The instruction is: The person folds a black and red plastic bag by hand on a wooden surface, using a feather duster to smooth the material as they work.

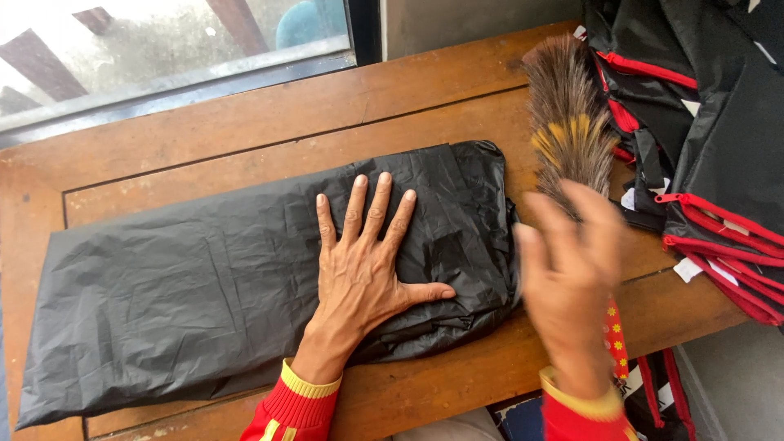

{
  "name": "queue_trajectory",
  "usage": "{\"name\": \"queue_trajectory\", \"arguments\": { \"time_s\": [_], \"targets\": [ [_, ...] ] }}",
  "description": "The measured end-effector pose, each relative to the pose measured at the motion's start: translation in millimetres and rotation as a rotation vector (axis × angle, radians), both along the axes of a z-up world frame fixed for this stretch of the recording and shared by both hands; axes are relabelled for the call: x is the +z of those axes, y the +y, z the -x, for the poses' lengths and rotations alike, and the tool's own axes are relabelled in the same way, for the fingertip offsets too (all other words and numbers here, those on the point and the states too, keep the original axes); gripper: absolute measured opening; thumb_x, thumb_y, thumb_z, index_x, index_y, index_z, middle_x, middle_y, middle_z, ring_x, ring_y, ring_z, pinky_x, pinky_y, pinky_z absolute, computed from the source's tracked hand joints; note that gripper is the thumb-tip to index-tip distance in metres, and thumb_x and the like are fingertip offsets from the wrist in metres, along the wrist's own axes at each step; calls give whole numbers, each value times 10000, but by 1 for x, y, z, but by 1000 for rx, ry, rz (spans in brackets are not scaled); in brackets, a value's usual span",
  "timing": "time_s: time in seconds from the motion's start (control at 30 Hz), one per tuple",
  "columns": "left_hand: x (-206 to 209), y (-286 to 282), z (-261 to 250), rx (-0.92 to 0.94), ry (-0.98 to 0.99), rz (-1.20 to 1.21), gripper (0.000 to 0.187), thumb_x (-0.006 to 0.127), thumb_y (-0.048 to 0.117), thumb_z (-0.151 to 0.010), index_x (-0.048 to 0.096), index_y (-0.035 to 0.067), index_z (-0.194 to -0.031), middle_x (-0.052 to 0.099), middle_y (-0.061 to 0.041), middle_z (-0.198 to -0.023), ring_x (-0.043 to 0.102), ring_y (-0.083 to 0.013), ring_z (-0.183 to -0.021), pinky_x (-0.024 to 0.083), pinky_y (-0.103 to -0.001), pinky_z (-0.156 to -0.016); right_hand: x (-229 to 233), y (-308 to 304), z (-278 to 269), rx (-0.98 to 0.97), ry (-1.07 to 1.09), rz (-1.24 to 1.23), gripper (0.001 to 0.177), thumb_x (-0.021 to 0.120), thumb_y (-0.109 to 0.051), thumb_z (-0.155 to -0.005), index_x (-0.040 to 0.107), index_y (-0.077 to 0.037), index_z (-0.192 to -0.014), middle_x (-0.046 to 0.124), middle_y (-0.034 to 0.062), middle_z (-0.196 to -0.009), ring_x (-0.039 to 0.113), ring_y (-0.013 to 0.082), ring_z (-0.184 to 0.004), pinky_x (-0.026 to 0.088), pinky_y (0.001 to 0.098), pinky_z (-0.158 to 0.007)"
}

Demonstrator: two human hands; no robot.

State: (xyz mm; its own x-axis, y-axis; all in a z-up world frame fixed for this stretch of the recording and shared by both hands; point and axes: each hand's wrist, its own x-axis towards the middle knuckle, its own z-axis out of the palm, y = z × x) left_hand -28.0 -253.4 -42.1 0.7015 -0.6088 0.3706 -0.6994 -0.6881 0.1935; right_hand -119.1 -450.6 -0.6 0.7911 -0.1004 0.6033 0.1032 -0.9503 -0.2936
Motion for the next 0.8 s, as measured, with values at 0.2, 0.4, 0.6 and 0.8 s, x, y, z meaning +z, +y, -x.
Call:
{"name": "queue_trajectory", "arguments": {
  "time_s": [0.2,0.4,0.6,0.8],
  "targets": [
    [1,-1,0,-1,-15,29,1140,527,909,-623,397,137,-1451,300,-158,-1530,223,-371,-1430,76,-658,-1116,-38,-44,54,-562,470,196,571,696,-142,-835,611,-223,-1395,576,159,-993,553,393,-845,462,493,-768],
    [0,2,3,35,0,14,1218,467,936,-591,356,93,-1463,314,-134,-1531,227,-343,-1435,78,-632,-1127,-10,12,36,-272,274,-76,518,503,-29,-924,486,26,-1439,540,266,-980,526,441,-884,402,513,-830],
    [-9,9,-6,20,51,44,1239,616,702,-602,142,-23,-1487,421,-189,-1394,292,-343,-1407,77,-619,-1146,-21,87,9,-130,592,-114,525,498,-213,-867,497,-285,-1387,584,42,-841,597,371,-698,457,548,-575],
    [19,68,-27,-34,45,111,1071,738,770,-587,458,60,-1339,440,-189,-1364,410,-368,-1283,257,-578,-1031,-15,63,0,-283,726,-54,510,466,-257,-891,491,-381,-1385,625,87,-847,623,384,-653,458,571,-543]
  ]
}}
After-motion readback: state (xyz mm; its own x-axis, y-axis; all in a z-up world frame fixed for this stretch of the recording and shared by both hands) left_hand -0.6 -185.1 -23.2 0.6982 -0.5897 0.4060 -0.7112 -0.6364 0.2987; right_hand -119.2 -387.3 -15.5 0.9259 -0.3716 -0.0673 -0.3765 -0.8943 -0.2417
